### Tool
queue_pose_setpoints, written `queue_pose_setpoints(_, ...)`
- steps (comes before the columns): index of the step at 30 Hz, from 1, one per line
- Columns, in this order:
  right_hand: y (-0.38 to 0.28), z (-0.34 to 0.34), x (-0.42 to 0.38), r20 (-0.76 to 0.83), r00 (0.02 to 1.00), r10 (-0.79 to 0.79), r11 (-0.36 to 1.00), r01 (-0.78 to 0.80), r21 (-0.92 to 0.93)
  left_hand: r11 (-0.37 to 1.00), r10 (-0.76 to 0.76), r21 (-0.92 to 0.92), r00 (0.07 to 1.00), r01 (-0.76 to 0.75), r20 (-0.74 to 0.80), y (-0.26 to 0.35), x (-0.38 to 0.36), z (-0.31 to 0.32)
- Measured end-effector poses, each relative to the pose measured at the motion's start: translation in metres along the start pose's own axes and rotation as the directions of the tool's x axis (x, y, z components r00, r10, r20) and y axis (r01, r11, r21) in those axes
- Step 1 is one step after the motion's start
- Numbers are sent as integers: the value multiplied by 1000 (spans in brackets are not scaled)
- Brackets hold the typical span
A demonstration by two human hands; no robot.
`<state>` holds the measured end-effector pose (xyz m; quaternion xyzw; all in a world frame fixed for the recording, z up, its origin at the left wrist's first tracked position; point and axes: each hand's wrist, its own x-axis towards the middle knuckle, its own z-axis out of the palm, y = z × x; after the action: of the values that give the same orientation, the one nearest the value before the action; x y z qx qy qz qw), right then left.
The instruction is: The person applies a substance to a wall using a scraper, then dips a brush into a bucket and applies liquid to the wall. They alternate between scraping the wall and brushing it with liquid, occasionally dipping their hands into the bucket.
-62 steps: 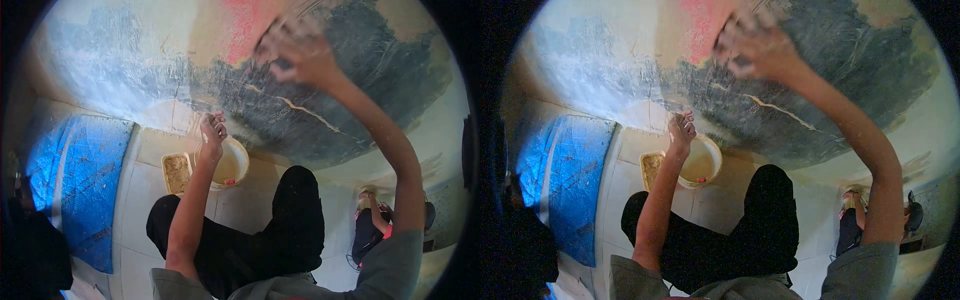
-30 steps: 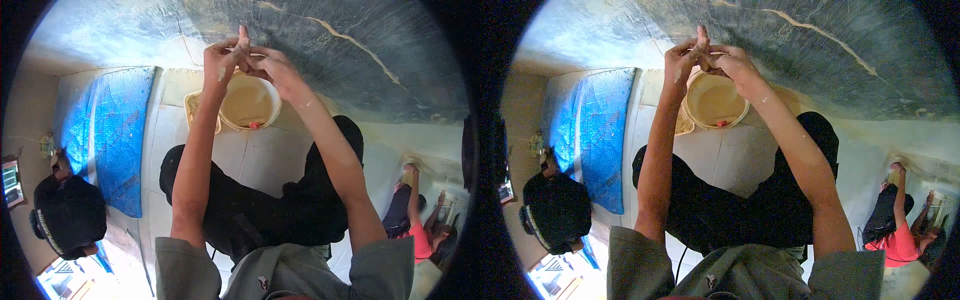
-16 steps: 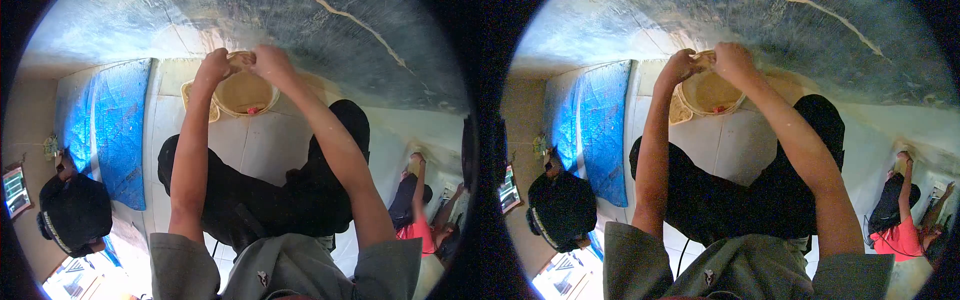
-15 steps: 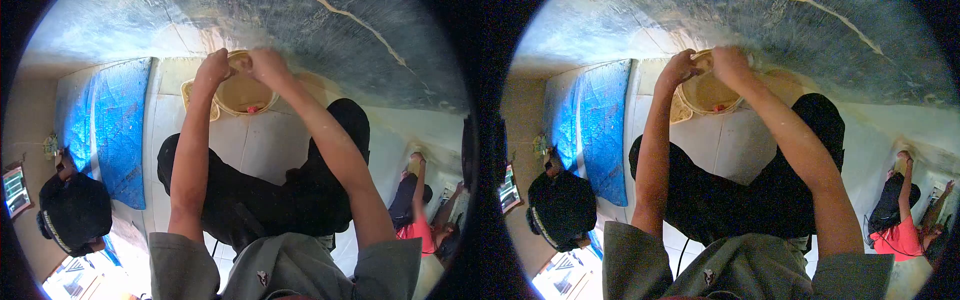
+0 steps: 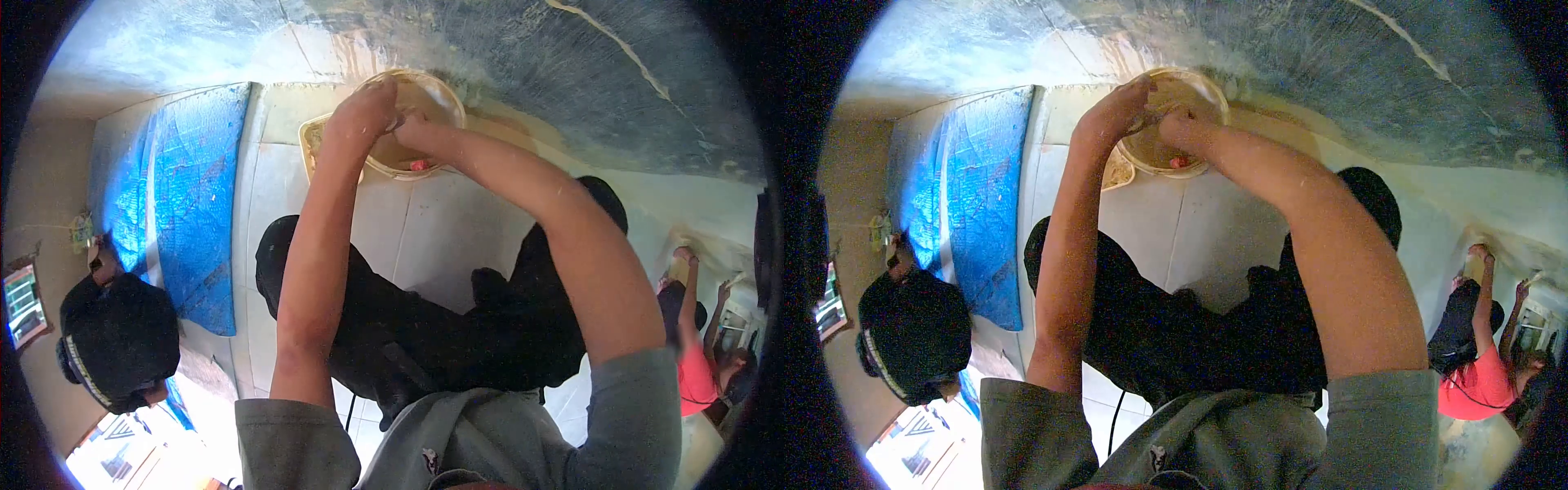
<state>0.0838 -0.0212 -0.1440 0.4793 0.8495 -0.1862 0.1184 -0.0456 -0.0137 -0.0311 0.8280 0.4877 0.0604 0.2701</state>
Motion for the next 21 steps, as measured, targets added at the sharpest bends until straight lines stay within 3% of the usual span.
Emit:
queue_pose_setpoints(4,5,7,6,-17,992,-121,993,121,11,994,41,97,997,-47,65,13,-24,-11)
queue_pose_setpoints(8,15,24,20,-25,981,-194,981,194,3,996,72,54,995,-75,68,11,-41,-13)
queue_pose_setpoints(9,18,24,25,-34,978,-205,979,205,-4,994,-50,106,991,37,121,21,-42,-18)
queue_pose_setpoints(12,27,9,42,-67,971,-230,973,228,-37,979,-25,202,980,-16,199,-4,-33,-13)
queue_pose_setpoints(13,27,6,46,-77,965,-252,967,249,-52,934,-104,355,979,36,175,7,-30,-9)
queue_pose_setpoints(17,36,8,69,-66,953,-296,952,288,-104,844,-265,530,923,81,280,24,-18,5)
queue_pose_setpoints(19,44,15,74,-62,954,-294,952,287,-105,757,-51,624,935,-193,351,14,-4,14)
queue_pose_setpoints(20,50,18,76,-59,952,-301,949,294,-111,752,-54,630,935,-194,351,8,3,21)
queue_pose_setpoints(21,52,17,74,-91,972,-217,976,218,-9,740,55,594,909,-314,412,-1,11,31)
